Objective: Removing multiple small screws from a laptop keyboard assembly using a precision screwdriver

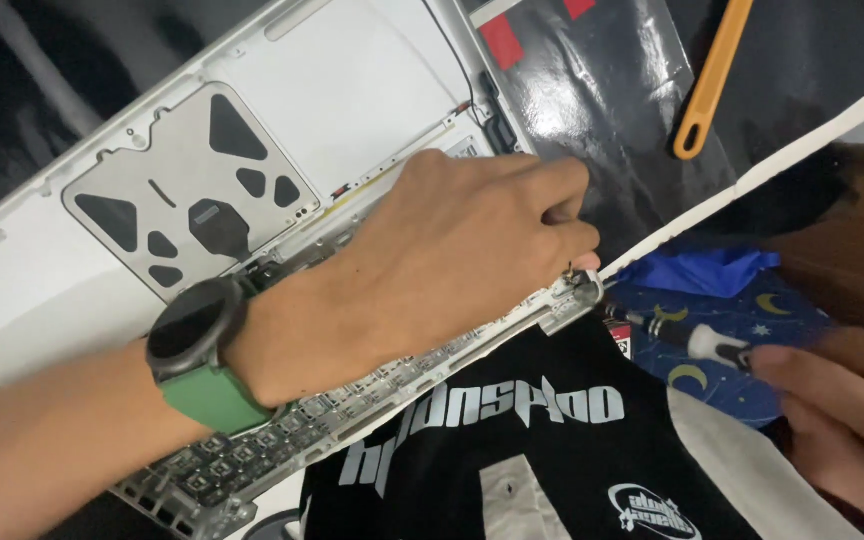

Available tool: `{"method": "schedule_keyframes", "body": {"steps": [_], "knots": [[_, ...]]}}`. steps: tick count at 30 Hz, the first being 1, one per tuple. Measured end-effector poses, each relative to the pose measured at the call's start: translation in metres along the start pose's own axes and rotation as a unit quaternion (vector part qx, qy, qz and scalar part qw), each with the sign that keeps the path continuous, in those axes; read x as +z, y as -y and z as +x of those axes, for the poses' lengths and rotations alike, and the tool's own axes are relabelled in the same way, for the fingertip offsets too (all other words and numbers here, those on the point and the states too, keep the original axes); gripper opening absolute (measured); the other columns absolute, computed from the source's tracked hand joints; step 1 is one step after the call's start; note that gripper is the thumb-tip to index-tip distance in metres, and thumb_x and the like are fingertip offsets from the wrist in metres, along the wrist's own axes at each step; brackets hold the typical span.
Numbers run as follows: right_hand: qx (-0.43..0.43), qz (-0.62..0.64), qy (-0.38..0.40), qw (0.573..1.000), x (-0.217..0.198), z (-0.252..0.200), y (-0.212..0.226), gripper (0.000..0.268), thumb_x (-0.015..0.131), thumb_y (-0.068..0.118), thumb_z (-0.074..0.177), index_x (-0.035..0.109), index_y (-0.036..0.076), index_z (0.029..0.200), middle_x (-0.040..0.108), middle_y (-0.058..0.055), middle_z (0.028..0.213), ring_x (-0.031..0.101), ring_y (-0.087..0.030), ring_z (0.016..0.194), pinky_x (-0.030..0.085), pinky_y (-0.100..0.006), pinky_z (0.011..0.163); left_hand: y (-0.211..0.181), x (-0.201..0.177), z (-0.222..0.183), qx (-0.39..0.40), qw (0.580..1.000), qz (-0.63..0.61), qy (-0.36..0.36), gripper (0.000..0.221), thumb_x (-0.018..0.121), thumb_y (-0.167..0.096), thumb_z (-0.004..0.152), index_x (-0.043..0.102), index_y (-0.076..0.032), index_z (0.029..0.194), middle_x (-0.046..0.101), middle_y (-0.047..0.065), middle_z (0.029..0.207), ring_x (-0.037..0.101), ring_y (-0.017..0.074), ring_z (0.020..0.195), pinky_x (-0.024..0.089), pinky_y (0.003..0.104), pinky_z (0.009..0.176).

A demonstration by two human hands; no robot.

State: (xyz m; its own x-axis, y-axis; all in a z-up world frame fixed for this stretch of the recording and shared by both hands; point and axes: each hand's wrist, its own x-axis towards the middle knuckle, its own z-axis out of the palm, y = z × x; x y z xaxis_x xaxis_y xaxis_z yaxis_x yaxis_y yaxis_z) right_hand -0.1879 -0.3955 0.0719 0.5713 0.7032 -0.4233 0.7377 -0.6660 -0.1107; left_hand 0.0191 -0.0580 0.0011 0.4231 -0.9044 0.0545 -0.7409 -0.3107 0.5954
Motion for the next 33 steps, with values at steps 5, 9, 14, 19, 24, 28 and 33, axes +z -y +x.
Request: {"method": "schedule_keyframes", "body": {"steps": [5,9,14,19,24,28,33], "knots": [[0.015,-0.104,0.118,0.987,0.018,-0.009,-0.003,0.099,0.058,0.047,0.076,0.022,0.023,0.165,0.052,-0.010,0.137,0.064,-0.024,0.106,0.056,-0.037,0.092,0.002,0.004,-0.001,0.001,0.999,0.007,-0.032,0.017,0.074,-0.032,0.098,0.079,-0.016,0.097,0.062,0.002,0.089,0.065,0.0215,0.073,0.049,0.038,0.034],[-0.034,-0.120,0.076,0.989,0.041,-0.017,-0.007,0.106,0.080,0.024,0.057,0.037,0.019,0.154,0.048,-0.016,0.149,0.058,-0.034,0.127,0.057,-0.055,0.101,0.004,0.009,-0.002,0.016,0.997,0.002,-0.069,0.018,0.078,-0.028,0.096,0.078,-0.011,0.092,0.064,0.005,0.090,0.066,0.0225,0.076,0.051,0.038,0.034],[0.093,-0.044,0.146,0.984,0.067,-0.037,0.002,0.112,0.072,0.047,0.067,0.017,0.029,0.164,0.046,-0.003,0.138,0.059,-0.012,0.117,0.053,-0.028,0.099,0.008,0.017,-0.003,0.034,0.988,-0.008,-0.152,0.021,0.088,-0.022,0.091,0.075,-0.011,0.078,0.050,0.001,0.073,0.059,0.0235,0.063,0.034,0.033,0.032],[0.256,-0.029,0.251,0.933,0.051,0.026,0.028,0.056,0.064,0.038,0.082,0.040,0.027,0.132,0.052,-0.004,0.143,0.067,-0.017,0.105,0.059,-0.036,0.091,0.008,0.016,-0.003,0.033,0.989,-0.002,-0.145,0.017,0.086,-0.026,0.091,0.079,-0.012,0.083,0.055,0.002,0.074,0.063,0.0241,0.066,0.041,0.035,0.033],[-0.054,-0.166,-0.052,0.983,-0.102,0.103,0.029,0.038,0.058,0.012,0.098,0.070,-0.009,0.127,0.069,-0.031,0.108,0.076,-0.048,0.076,0.061,-0.052,0.070,0.007,0.013,-0.003,0.029,0.990,-0.049,-0.130,0.016,0.082,-0.023,0.094,0.078,-0.010,0.086,0.059,0.002,0.076,0.063,0.0232,0.064,0.042,0.032,0.036],[-0.008,-0.131,-0.017,0.991,-0.104,0.104,0.033,0.047,0.052,0.020,0.096,0.061,-0.005,0.134,0.065,-0.027,0.114,0.074,-0.043,0.086,0.061,-0.050,0.077,0.003,0.010,0.000,-0.050,0.988,-0.114,-0.095,0.027,0.077,-0.025,0.096,0.062,-0.010,0.080,0.059,-0.002,0.071,0.055,0.0185,0.058,0.041,0.036,0.045],[0.035,-0.084,0.023,0.996,-0.109,0.113,0.036,0.059,0.044,0.031,0.094,0.050,0.000,0.144,0.059,-0.022,0.121,0.072,-0.037,0.099,0.061,-0.047,0.087,0.007,0.016,-0.001,-0.009,0.991,-0.071,-0.113,0.025,0.079,-0.023,0.096,0.071,-0.006,0.080,0.063,0.002,0.077,0.063,0.0259,0.063,0.045,0.040,0.041]]}}
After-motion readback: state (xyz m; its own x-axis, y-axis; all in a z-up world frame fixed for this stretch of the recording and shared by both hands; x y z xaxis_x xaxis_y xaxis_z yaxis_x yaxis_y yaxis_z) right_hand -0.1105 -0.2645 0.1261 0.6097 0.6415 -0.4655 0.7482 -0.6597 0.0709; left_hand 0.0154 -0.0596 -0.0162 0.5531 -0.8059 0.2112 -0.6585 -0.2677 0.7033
